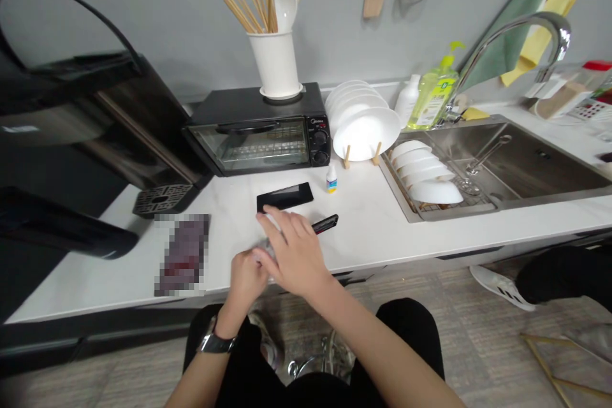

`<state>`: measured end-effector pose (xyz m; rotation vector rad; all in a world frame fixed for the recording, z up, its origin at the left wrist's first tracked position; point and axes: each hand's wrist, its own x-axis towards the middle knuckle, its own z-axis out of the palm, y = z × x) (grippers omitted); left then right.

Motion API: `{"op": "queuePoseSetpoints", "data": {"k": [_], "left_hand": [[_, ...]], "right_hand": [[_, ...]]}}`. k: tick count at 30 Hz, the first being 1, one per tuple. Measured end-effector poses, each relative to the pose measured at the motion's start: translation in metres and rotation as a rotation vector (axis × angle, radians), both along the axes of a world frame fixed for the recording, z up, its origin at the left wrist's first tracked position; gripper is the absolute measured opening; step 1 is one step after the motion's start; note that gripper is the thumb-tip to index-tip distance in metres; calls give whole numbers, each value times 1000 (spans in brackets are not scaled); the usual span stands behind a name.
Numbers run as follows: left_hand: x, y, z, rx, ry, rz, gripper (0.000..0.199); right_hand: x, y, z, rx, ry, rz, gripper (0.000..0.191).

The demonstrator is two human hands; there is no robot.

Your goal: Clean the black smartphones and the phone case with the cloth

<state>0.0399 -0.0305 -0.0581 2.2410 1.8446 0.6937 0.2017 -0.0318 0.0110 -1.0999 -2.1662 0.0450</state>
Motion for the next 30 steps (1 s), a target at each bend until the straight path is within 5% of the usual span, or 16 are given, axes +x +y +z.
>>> {"op": "queuePoseSetpoints", "data": {"k": [6, 10, 12, 17, 19, 25, 27, 30], "left_hand": [[2, -3, 7, 17, 1, -10, 28], [4, -2, 10, 49, -104, -30, 27], [5, -2, 9, 62, -129, -38, 25], [1, -3, 3, 24, 38, -14, 25], [-1, -4, 4, 17, 49, -17, 24], [2, -6, 14, 6, -187, -100, 23], [2, -5, 13, 15, -194, -94, 22], [-1, -4, 8, 23, -90, -62, 21]], "right_hand": [[23, 43, -4, -53, -340, 10, 46], [59, 52, -13, -41, -294, -298, 40], [54, 46, -13, -30, -266, -359, 39], [-4, 22, -16, 31, -271, -81, 31], [-4, 23, -18, 51, -287, 1, 32], [53, 45, -18, 57, -205, -300, 40], [42, 42, -20, 56, -130, -341, 39], [4, 28, -24, 68, -67, -172, 35]]}}
